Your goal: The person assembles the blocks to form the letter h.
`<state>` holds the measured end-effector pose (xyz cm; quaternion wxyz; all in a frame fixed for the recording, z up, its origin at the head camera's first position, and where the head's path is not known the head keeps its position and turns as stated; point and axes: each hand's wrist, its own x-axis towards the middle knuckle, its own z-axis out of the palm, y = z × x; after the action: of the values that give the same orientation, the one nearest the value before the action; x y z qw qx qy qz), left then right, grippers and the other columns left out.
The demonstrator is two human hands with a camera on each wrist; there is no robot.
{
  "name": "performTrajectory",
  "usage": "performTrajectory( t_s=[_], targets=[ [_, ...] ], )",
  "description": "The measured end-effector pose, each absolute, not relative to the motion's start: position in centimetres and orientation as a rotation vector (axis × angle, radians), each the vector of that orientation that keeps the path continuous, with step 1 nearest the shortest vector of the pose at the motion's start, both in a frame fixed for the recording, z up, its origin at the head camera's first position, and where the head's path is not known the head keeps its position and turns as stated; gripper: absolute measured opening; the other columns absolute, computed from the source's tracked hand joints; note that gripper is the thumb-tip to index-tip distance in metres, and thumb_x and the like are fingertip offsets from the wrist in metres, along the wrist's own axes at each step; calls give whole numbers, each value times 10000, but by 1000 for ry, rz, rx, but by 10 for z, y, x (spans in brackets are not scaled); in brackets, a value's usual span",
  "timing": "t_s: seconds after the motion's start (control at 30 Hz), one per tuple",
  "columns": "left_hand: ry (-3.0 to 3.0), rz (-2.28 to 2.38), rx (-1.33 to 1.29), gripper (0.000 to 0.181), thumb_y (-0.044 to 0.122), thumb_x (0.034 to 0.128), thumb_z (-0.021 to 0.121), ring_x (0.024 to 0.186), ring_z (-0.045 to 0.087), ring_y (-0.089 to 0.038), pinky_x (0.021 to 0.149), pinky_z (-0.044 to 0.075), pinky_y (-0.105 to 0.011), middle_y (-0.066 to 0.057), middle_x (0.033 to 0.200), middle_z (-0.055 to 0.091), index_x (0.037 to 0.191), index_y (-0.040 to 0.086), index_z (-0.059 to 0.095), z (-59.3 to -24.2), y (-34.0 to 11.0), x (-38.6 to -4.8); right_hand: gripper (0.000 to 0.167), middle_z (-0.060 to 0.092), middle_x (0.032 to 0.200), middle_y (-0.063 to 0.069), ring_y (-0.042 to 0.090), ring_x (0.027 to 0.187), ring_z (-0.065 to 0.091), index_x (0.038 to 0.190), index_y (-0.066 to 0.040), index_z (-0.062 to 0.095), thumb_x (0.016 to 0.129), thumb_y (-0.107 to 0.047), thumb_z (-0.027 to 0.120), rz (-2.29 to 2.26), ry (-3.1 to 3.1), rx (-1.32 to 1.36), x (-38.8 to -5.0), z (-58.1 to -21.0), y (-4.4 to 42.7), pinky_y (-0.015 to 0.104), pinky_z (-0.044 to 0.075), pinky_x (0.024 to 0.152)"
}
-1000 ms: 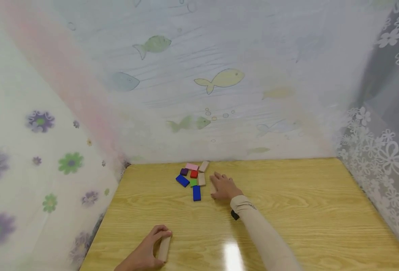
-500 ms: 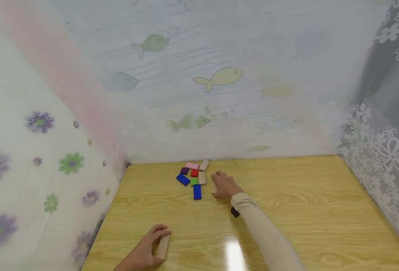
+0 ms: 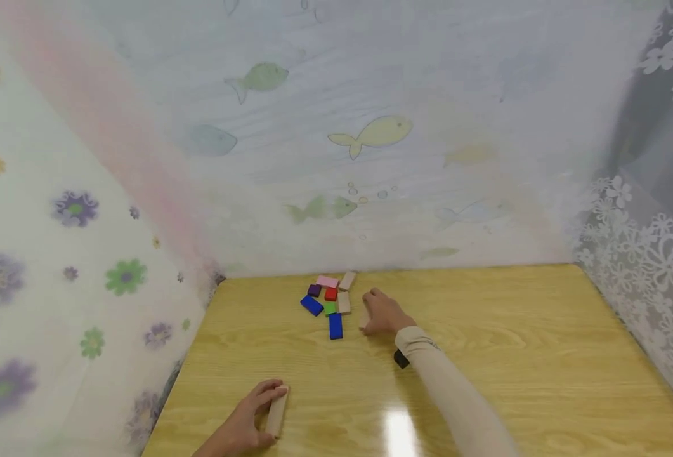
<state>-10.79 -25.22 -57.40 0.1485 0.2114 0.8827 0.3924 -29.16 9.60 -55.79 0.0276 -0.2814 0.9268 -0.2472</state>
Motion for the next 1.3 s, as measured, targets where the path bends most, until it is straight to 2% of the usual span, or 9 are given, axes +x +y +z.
performTrajectory(
  t_s=[0.13, 0.27, 0.37, 0.53, 0.87, 1.07, 1.3],
  targets=[
    [2529, 1142, 593, 789, 61, 661, 806, 1285, 373, -362, 991, 414, -291, -83, 1429, 359, 1381, 113, 486, -576, -252, -107, 737, 481, 1209, 194, 286, 983, 526, 1250, 69, 499, 685, -296, 800, -796, 2820, -827, -292, -557, 98, 430, 490, 858],
    [2556, 1136, 591, 807, 76, 643, 826, 1291, 370, -369, 1028, 390, -357, -88, 1426, 366, 1376, 110, 492, -576, -251, -106, 770, 460, 1266, 217, 326, 1072, 517, 1282, 62, 481, 686, -304, 803, -811, 2800, -796, -294, -551, 98, 463, 460, 934],
    [2568, 1145, 587, 814, 84, 643, 836, 1293, 368, -378, 1030, 387, -407, -96, 1429, 364, 1378, 102, 487, -576, -252, -104, 774, 469, 1265, 226, 346, 1121, 505, 1273, 63, 490, 677, -316, 807, -814, 2811, -820, -296, -546, 98, 466, 438, 975],
    [2510, 1237, 550, 813, 73, 668, 833, 1312, 331, -418, 1032, 370, -455, -134, 1450, 330, 1391, 64, 462, -577, -252, -103, 752, 505, 1210, 199, 326, 1085, 529, 1237, 68, 516, 658, -312, 809, -838, 2832, -919, -296, -535, 100, 446, 460, 946],
    [2414, 1351, 521, 821, 97, 690, 833, 1330, 296, -441, 1035, 356, -431, -184, 1472, 292, 1401, 20, 430, -579, -253, -103, 728, 481, 1224, 176, 313, 1080, 527, 1265, 55, 506, 700, -274, 826, -927, 2784, -975, -282, -513, 99, 474, 467, 918],
    [2327, 1415, 443, 856, 131, 701, 823, 1364, 250, -418, 1049, 349, -389, -162, 1511, 250, 1432, 32, 389, -581, -257, -102, 725, 477, 1241, 152, 293, 1089, 519, 1272, 43, 513, 706, -291, 820, -934, 2761, -983, -276, -504, 91, 456, 466, 922],
    [2336, 1417, 450, 846, 105, 708, 816, 1359, 257, -422, 1038, 359, -410, -177, 1516, 246, 1432, 22, 386, -578, -256, -102, 737, 446, 1311, 146, 279, 1122, 510, 1316, 3, 500, 725, -301, 819, -958, 2716, -1012, -268, -494, 77, 457, 465, 926]
  ],
)
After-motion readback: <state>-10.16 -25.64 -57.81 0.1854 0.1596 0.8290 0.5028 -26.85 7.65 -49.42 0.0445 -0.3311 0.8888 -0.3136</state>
